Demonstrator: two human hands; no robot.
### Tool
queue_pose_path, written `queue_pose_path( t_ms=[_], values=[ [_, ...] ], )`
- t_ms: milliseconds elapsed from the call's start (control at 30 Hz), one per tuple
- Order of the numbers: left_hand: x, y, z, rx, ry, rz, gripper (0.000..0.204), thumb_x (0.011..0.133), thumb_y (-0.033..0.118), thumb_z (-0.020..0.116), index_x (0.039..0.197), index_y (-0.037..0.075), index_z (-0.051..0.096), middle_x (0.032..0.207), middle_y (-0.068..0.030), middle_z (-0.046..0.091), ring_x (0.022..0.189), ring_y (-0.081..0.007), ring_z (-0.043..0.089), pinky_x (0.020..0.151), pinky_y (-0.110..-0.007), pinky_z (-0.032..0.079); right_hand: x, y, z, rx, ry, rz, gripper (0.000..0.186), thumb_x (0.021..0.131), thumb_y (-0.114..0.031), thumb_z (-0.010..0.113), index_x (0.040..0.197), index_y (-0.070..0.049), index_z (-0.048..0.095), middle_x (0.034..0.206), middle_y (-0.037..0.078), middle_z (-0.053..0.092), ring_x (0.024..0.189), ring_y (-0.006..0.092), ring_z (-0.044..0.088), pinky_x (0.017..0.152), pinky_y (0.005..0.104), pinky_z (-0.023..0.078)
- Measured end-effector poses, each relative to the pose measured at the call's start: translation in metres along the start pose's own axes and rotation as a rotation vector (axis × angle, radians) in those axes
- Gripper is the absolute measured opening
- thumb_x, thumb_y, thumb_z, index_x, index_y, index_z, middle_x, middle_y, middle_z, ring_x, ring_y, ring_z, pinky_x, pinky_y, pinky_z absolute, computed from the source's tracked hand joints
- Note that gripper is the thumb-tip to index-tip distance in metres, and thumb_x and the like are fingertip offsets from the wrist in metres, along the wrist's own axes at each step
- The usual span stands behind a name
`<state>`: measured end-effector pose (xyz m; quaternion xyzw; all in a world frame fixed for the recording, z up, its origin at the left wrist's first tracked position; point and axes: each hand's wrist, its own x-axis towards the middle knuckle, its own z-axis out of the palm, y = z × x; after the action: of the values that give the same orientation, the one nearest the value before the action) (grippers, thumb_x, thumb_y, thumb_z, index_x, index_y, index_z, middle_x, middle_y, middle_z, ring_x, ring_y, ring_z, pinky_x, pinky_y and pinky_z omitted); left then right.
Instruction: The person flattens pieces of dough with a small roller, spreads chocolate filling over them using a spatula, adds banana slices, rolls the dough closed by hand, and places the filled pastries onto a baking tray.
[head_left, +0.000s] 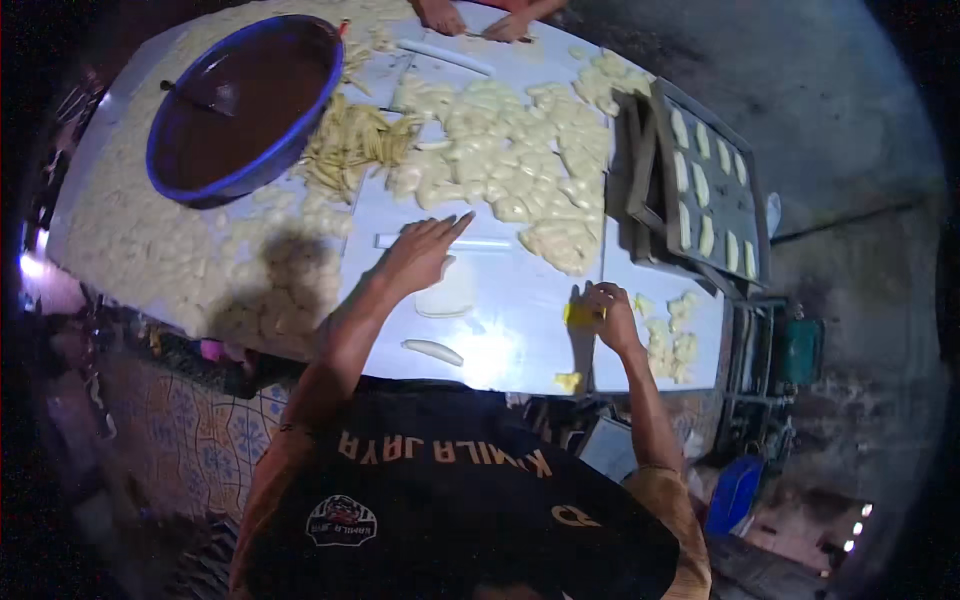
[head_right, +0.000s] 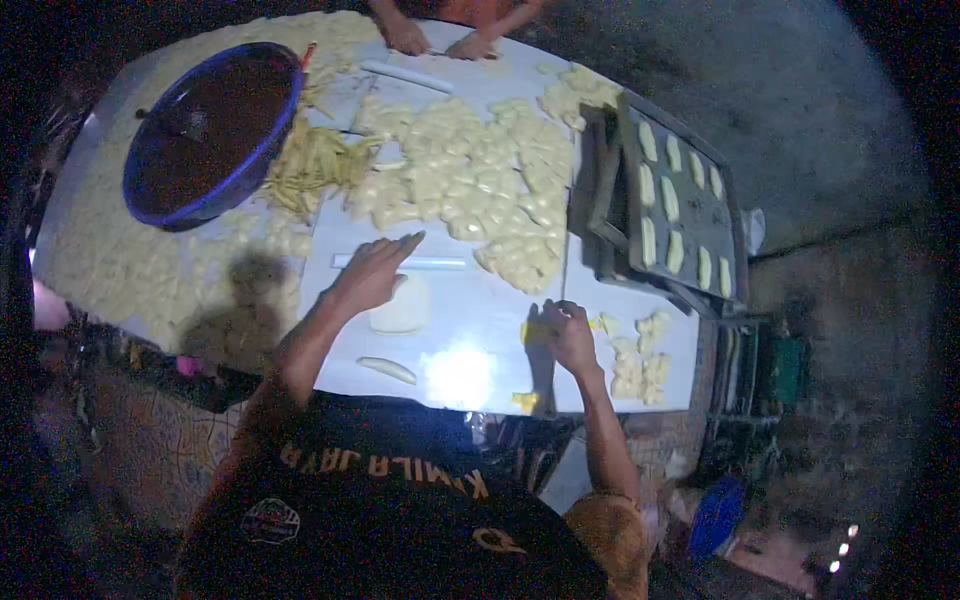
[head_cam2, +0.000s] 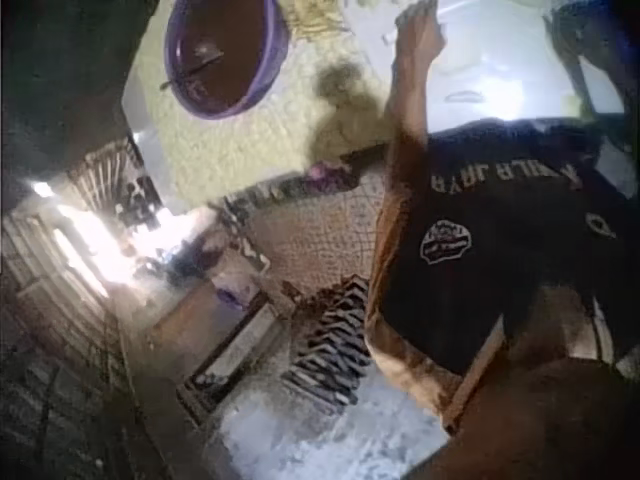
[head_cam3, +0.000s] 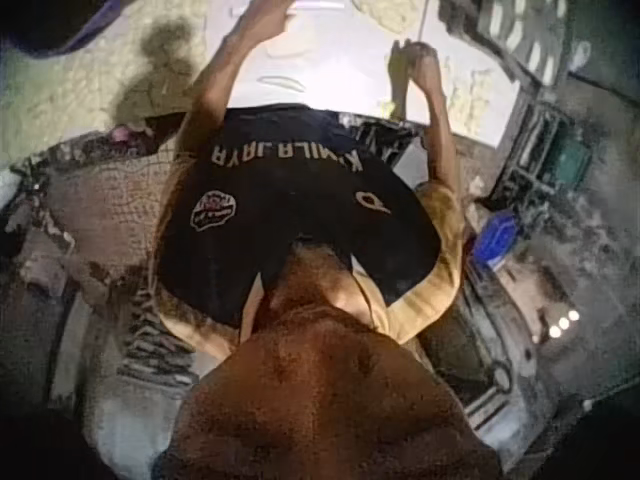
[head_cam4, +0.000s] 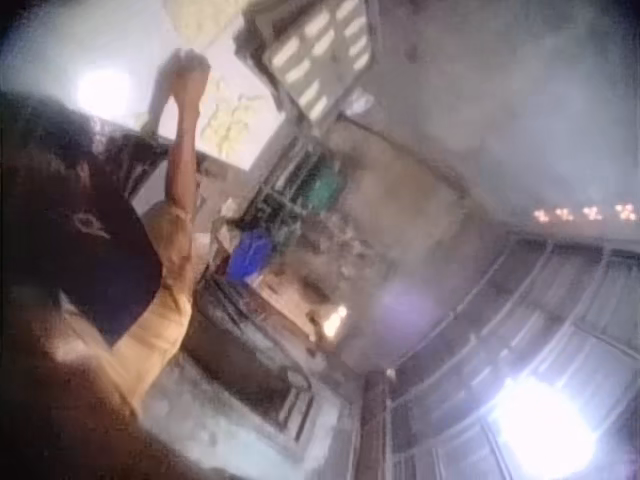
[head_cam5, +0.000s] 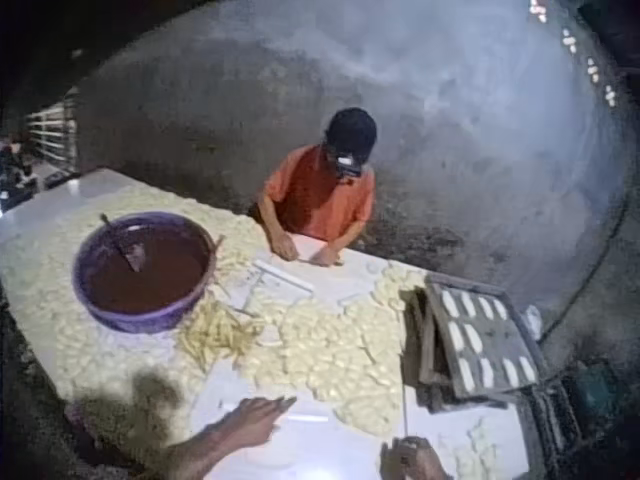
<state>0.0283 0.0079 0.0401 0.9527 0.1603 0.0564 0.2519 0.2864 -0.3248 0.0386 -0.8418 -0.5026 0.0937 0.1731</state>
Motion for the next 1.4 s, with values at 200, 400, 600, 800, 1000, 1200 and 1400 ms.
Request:
queue_pose_path(
  t_ms=[200,400,600,800,1000,1200,1400],
  values=[
    [-0.034,-0.009,0.023,0.209,0.485,-0.190,0.071,0.078,-0.002,0.062,0.147,0.012,0.051,0.109,-0.0164,0.060,0.103,-0.0357,0.057,0.091,-0.045,0.048,-0.035,0.044,0.010,-0.238,-0.048,0.032,0.044,0.072,-0.009,0.077,0.114,0.000,0.064,0.112,0.022,0.065,0.115,0.0421,0.057,0.090,0.0515,0.050],
    [-0.142,-0.008,0.025,0.095,0.349,-0.461,0.062,0.083,0.002,0.063,0.143,0.011,0.050,0.109,-0.0216,0.058,0.100,-0.0401,0.060,0.083,-0.051,0.053,0.004,-0.001,0.019,0.141,-0.266,0.119,0.031,0.093,-0.017,0.069,0.114,0.000,0.054,0.089,0.024,0.068,0.081,0.0432,0.069,0.073,0.0441,0.054],
    [-0.159,-0.004,0.053,0.129,0.421,-0.482,0.065,0.085,0.008,0.060,0.147,0.024,0.052,0.121,-0.0246,0.058,0.118,-0.0442,0.057,0.099,-0.052,0.048,0.201,-0.240,-0.026,0.255,-0.387,-0.353,0.044,0.108,-0.024,0.045,0.145,0.000,0.049,0.100,0.024,0.060,0.093,0.0356,0.060,0.083,0.0416,0.048],
    [-0.168,-0.013,0.061,0.330,0.507,-0.381,0.068,0.085,0.011,0.060,0.152,0.013,0.046,0.111,-0.0180,0.056,0.106,-0.0360,0.057,0.086,-0.045,0.052,0.343,-0.421,0.001,0.017,-0.210,-0.541,0.048,0.086,-0.001,0.064,0.134,0.002,0.057,0.106,0.033,0.066,0.101,0.0483,0.064,0.086,0.0510,0.052],
    [-0.166,-0.008,0.062,0.100,0.458,-0.419,0.071,0.085,0.012,0.060,0.154,0.013,0.042,0.109,-0.0184,0.054,0.102,-0.0358,0.056,0.089,-0.046,0.050,0.366,-0.486,0.059,0.044,-0.457,-0.784,0.032,0.088,-0.010,0.065,0.118,0.002,0.066,0.096,0.028,0.071,0.099,0.0429,0.069,0.086,0.0466,0.054],
    [-0.161,-0.005,0.042,-0.056,0.294,-0.472,0.074,0.088,0.012,0.058,0.158,0.013,0.036,0.121,-0.0244,0.056,0.117,-0.0412,0.056,0.096,-0.048,0.050,0.439,-0.534,0.096,-0.468,-0.590,-0.959,0.029,0.081,-0.014,0.071,0.106,0.001,0.071,0.105,0.030,0.069,0.105,0.0427,0.068,0.086,0.0518,0.055],
    [-0.167,0.000,0.038,-0.088,0.269,-0.452,0.075,0.088,0.013,0.058,0.159,0.014,0.033,0.119,-0.0237,0.057,0.115,-0.0421,0.057,0.098,-0.049,0.050,0.437,-0.533,0.098,-0.266,-0.885,-1.161,0.028,0.085,-0.009,0.065,0.111,0.000,0.073,0.100,0.025,0.072,0.091,0.0354,0.072,0.083,0.0425,0.054]
  ],
)
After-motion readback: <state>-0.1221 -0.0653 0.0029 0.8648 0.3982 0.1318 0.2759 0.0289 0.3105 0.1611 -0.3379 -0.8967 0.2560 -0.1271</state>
